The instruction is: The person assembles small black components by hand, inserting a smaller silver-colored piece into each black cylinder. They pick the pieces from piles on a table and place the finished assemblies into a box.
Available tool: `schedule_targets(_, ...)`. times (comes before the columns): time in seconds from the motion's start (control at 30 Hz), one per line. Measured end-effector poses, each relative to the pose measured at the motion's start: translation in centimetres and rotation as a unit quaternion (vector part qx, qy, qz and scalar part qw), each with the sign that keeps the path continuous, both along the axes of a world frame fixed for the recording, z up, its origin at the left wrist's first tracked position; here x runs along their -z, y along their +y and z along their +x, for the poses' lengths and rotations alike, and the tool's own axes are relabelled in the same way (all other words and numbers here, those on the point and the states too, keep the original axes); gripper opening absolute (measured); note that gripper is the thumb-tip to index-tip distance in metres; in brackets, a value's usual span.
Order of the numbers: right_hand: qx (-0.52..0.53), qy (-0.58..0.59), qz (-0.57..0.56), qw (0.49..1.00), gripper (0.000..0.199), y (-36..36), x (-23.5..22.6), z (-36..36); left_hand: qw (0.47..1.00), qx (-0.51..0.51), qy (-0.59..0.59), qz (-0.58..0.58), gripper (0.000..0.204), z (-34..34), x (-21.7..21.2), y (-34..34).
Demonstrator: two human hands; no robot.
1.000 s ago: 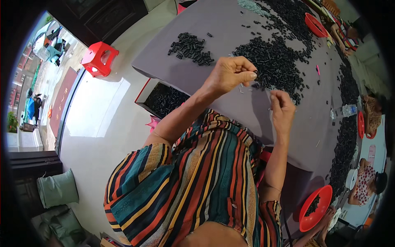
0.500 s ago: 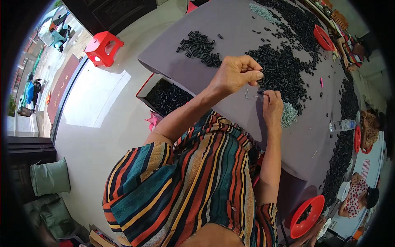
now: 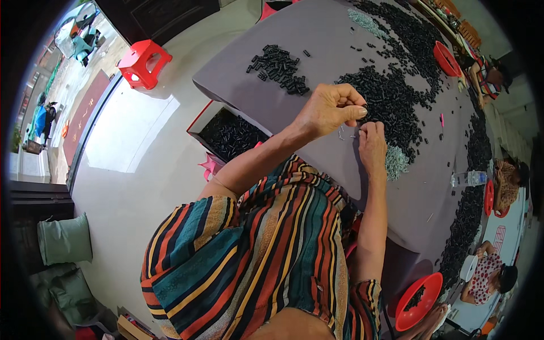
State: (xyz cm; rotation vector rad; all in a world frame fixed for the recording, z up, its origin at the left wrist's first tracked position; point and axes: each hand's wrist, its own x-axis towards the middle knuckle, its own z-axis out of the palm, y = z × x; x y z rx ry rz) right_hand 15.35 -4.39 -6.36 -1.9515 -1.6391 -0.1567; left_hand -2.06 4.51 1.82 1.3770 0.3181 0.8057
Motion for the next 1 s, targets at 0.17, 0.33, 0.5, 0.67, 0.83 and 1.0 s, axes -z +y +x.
schedule_targets(0.17,0.026,0.072,0.026,0.997,0.008,-1.1,-0.1,0.5,1.000,0.005,0.000,-0.004,0.015,0.2,0.4,-0.1)
schedule_targets(0.33,-0.096,0.561,0.107,0.815,0.008,-2.9,-1.1,0.8,0.998,0.058,0.000,-0.020,0.012,1.3,1.7,-1.0)
schedule_targets(0.5,-0.128,0.594,0.172,0.775,0.010,-4.6,-2.7,-0.2,0.995,0.083,0.049,-0.008,0.012,2.1,2.2,-2.6)
schedule_targets(0.67,-0.163,0.619,0.199,0.742,0.012,-5.9,-4.1,-1.3,0.991,0.115,0.072,0.007,0.011,2.4,2.6,-3.5)
schedule_targets(0.83,-0.176,0.619,0.203,0.738,0.012,-6.9,-5.1,-2.0,0.985,0.140,0.095,0.023,0.011,2.4,2.6,-4.1)
schedule_targets(1.0,-0.198,0.572,0.217,0.766,0.012,-7.4,-5.4,-2.1,0.983,0.146,0.081,0.070,0.011,2.0,2.3,-4.8)
